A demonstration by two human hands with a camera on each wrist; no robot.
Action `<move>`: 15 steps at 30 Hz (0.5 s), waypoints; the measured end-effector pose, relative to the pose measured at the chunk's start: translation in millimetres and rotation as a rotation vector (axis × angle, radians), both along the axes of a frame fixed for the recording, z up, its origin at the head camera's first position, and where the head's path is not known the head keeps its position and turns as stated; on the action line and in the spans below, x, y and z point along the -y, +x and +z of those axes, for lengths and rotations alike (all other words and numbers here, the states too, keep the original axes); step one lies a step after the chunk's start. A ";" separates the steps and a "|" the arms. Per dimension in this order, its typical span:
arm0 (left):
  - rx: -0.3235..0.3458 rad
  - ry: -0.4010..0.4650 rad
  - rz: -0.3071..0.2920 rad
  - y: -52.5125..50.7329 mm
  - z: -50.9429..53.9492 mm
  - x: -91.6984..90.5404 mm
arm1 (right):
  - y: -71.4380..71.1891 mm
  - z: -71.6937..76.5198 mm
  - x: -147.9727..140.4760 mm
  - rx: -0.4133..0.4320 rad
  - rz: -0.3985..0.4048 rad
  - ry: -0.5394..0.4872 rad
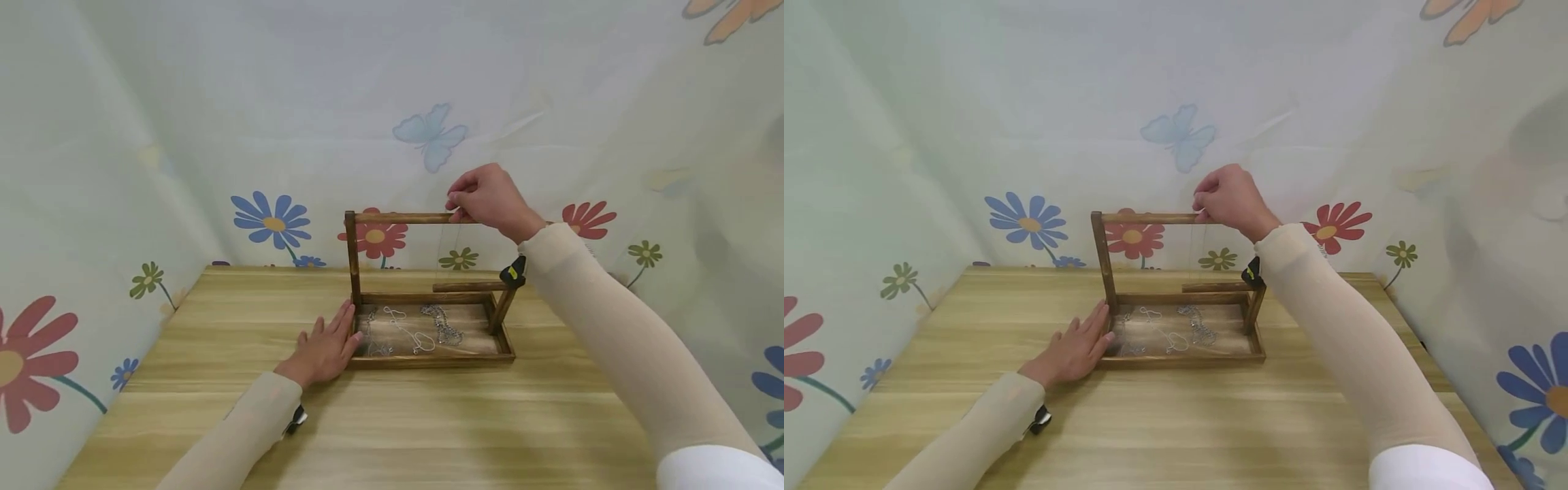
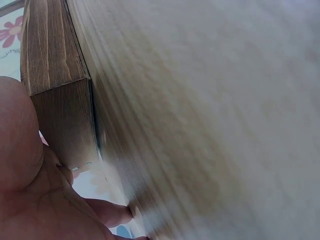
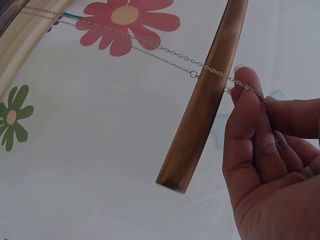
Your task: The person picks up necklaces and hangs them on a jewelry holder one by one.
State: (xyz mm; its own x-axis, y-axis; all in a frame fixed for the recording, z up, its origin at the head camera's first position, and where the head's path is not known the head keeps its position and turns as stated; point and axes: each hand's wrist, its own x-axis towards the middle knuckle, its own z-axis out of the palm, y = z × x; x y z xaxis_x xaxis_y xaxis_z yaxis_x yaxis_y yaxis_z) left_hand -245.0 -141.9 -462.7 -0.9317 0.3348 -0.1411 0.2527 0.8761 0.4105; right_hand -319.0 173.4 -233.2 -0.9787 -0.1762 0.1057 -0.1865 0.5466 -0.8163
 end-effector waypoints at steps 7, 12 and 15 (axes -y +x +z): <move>-0.037 0.003 0.003 -6.2 -2.3 4.7 | -1.9 3.7 17.2 -0.023 0.016 0.001; -0.004 -0.037 0.001 -4.6 5.8 2.3 | -3.6 3.7 28.3 -0.025 0.030 0.021; -0.014 -0.041 0.001 -5.9 5.2 2.1 | -5.2 3.8 35.8 -0.040 0.050 0.026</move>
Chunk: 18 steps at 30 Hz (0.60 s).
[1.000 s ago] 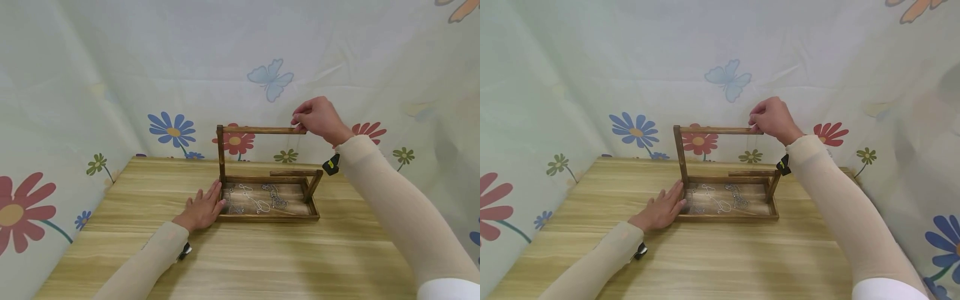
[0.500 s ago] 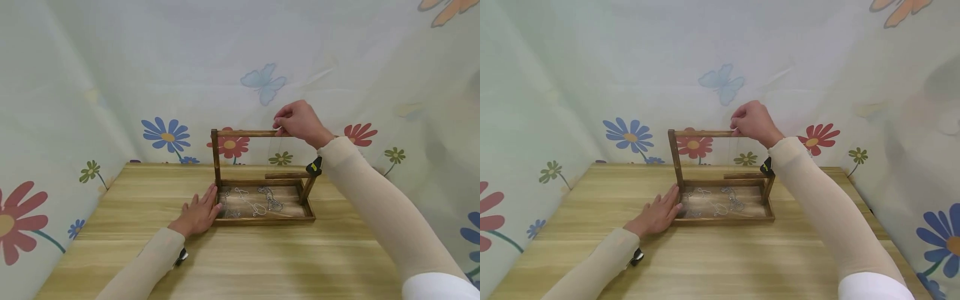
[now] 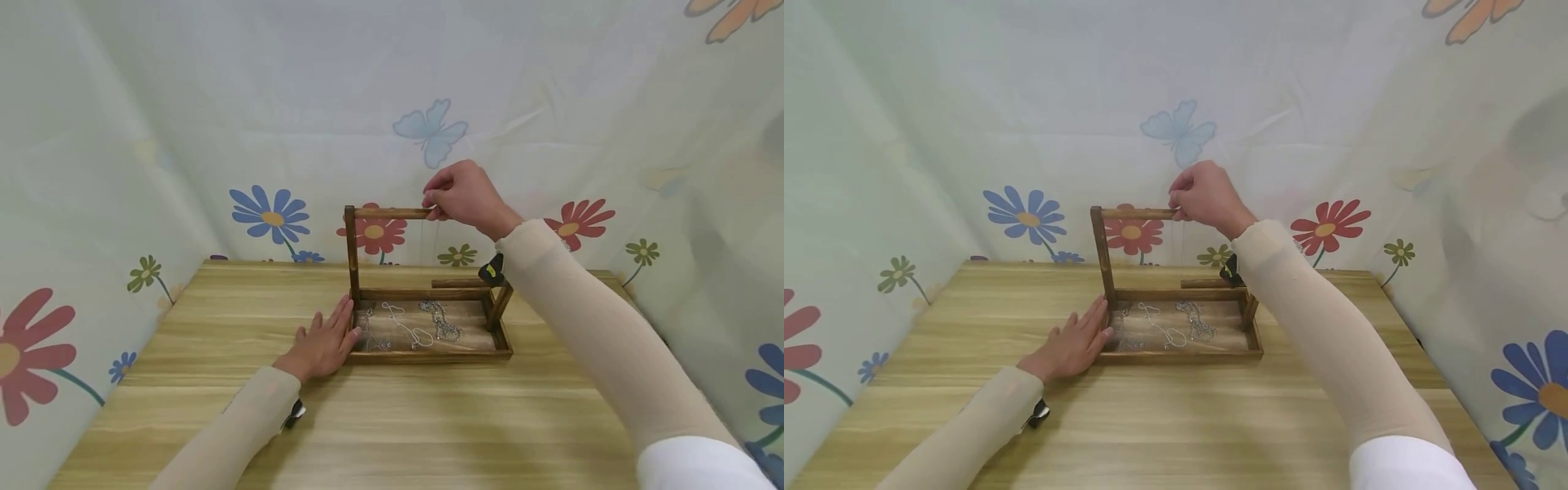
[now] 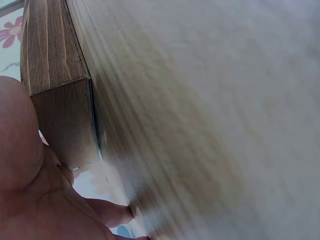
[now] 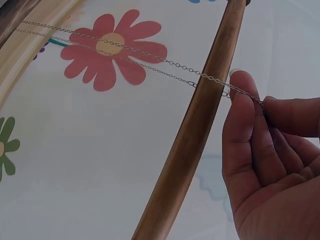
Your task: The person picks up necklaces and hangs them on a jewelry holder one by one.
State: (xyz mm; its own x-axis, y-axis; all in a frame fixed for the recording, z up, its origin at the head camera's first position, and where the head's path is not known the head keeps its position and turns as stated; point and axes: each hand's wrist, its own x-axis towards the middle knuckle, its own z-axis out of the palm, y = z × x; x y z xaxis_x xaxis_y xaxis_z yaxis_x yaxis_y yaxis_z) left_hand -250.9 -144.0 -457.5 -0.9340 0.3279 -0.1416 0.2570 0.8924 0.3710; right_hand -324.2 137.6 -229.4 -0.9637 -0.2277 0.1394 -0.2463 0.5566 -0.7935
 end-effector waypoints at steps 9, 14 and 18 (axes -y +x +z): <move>-0.009 0.001 0.003 -0.5 -3.4 -2.3 | -0.1 -4.2 27.3 -0.043 0.049 0.046; -0.009 0.000 0.008 1.6 -2.6 -3.7 | 0.5 -5.6 43.7 -0.087 0.069 0.093; -0.013 0.002 0.006 2.2 -1.6 -4.6 | 2.0 -6.1 55.8 -0.113 0.084 0.125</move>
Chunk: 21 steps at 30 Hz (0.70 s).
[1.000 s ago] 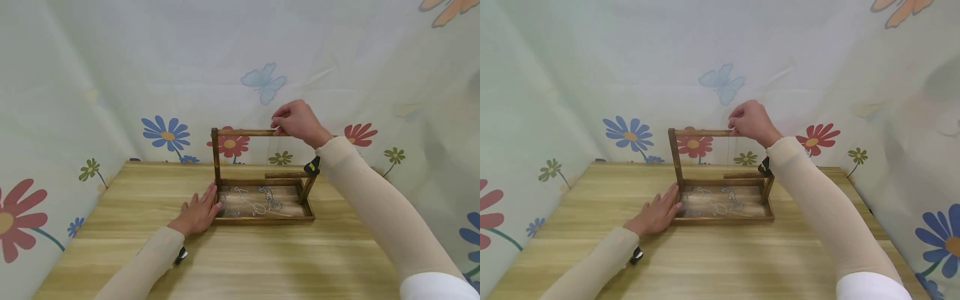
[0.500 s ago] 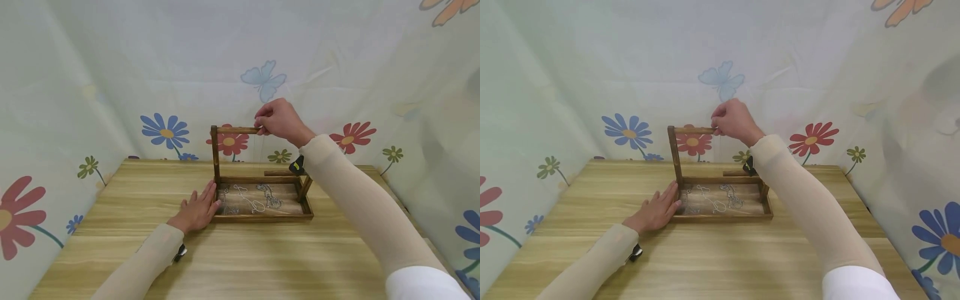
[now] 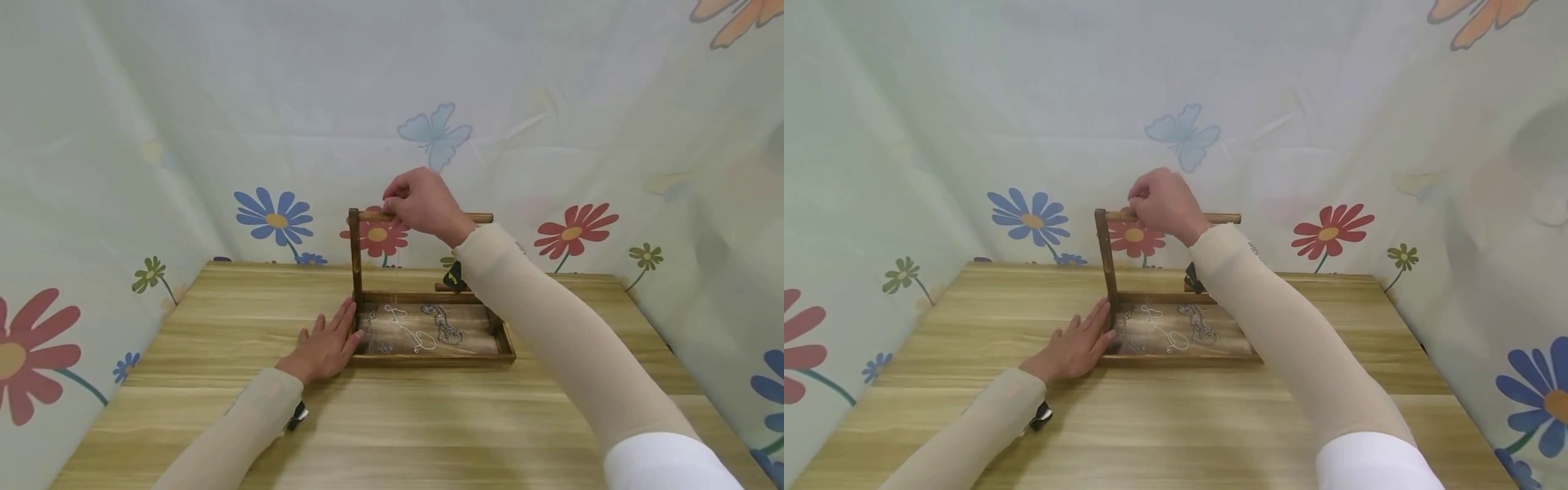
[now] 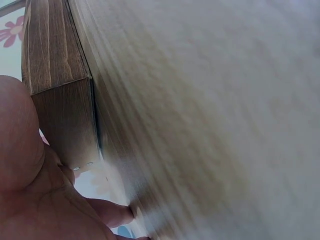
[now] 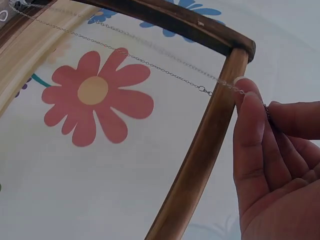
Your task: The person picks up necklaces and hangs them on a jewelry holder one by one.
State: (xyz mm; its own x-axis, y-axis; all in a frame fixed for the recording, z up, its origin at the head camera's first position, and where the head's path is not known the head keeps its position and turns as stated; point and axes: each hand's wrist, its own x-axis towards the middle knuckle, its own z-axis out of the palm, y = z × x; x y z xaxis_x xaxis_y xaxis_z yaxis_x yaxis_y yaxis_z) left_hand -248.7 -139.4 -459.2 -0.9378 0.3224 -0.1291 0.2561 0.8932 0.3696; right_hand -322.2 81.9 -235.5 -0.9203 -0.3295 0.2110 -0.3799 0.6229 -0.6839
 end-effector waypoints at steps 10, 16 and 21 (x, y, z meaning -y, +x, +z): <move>0.009 0.001 0.004 0.0 -1.5 0.4 | 4.1 -3.9 17.8 -0.071 -0.010 0.070; 0.009 0.006 0.000 -0.3 -1.1 -0.1 | 5.8 -5.7 20.9 -0.109 -0.029 0.103; 0.007 0.007 -0.001 -0.2 -2.0 -0.1 | 6.5 -6.1 21.5 -0.122 -0.032 0.127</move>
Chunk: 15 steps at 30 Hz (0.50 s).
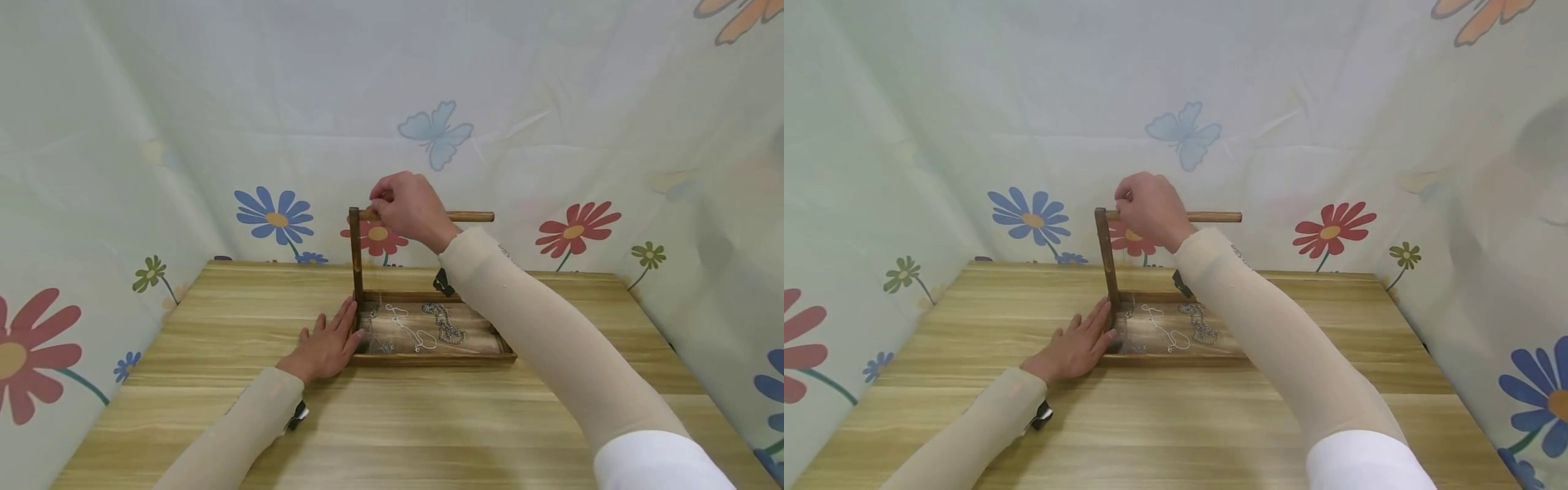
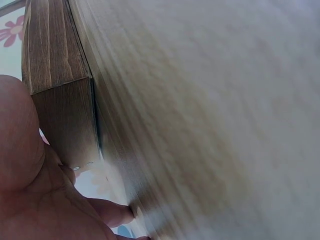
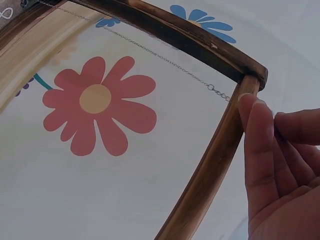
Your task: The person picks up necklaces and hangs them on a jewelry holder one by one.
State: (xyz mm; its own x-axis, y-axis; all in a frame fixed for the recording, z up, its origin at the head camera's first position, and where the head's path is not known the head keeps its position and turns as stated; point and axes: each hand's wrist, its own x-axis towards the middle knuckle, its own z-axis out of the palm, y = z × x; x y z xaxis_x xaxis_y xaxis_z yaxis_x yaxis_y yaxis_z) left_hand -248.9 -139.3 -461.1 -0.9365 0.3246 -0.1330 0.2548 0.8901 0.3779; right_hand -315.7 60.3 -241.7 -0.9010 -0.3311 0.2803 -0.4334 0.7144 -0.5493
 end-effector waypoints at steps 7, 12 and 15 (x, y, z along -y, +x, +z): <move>0.012 0.020 0.004 -2.5 -2.5 1.6 | 4.3 -1.4 -5.9 -0.022 0.027 0.016; 0.007 0.060 0.005 -6.6 -11.9 3.6 | 17.0 -7.2 -15.6 -0.081 0.073 0.046; 0.003 0.068 0.009 -6.8 -15.1 3.5 | 28.6 -14.3 -23.2 -0.100 0.113 0.049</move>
